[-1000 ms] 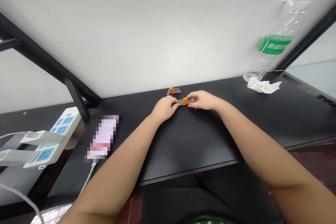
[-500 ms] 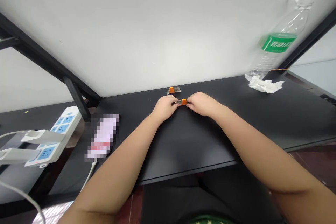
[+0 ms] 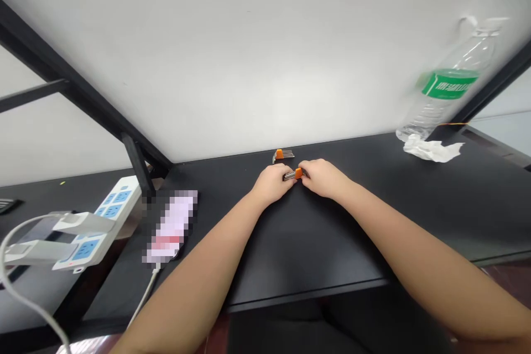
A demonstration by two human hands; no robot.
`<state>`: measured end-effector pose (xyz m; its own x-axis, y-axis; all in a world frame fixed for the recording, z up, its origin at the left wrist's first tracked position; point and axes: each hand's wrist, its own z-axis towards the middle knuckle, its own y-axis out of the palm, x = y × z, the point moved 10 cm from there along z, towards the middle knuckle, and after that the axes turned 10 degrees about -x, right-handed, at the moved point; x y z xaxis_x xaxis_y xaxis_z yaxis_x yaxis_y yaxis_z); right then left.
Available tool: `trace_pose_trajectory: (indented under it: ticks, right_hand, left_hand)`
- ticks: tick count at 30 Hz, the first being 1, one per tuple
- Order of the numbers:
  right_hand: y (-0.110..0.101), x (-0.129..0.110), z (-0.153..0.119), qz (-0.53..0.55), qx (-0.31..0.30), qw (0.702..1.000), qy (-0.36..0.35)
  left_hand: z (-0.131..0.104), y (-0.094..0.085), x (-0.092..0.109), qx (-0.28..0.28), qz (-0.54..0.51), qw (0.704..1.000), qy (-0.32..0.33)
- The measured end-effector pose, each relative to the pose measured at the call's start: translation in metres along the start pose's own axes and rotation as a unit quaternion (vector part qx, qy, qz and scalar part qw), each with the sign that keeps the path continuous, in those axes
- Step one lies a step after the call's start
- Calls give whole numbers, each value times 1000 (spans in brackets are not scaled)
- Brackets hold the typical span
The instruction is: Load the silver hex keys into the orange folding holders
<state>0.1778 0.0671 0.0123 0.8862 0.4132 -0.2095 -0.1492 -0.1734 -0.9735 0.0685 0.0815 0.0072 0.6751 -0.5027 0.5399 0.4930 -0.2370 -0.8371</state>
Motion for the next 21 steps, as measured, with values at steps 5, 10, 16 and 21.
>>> trace_pose_trajectory:
  ticks: [5,10,16,21]
  right_hand:
    - [4,-21,-4,-52,-5,998,-20]
    - [0,-13,-5,-18,4,1000,15]
    - [2,-10,-4,-47,-17,997,60]
    - [3,-26,-7,-93,-24,993,65]
  left_hand:
    - [-2,-2,9,8,17,999,30]
    - [-3,-3,5,-4,4,1000,-5]
    - [-3,-1,9,-11,19,1000,-12]
    - [-4,1,21,-4,46,999,3]
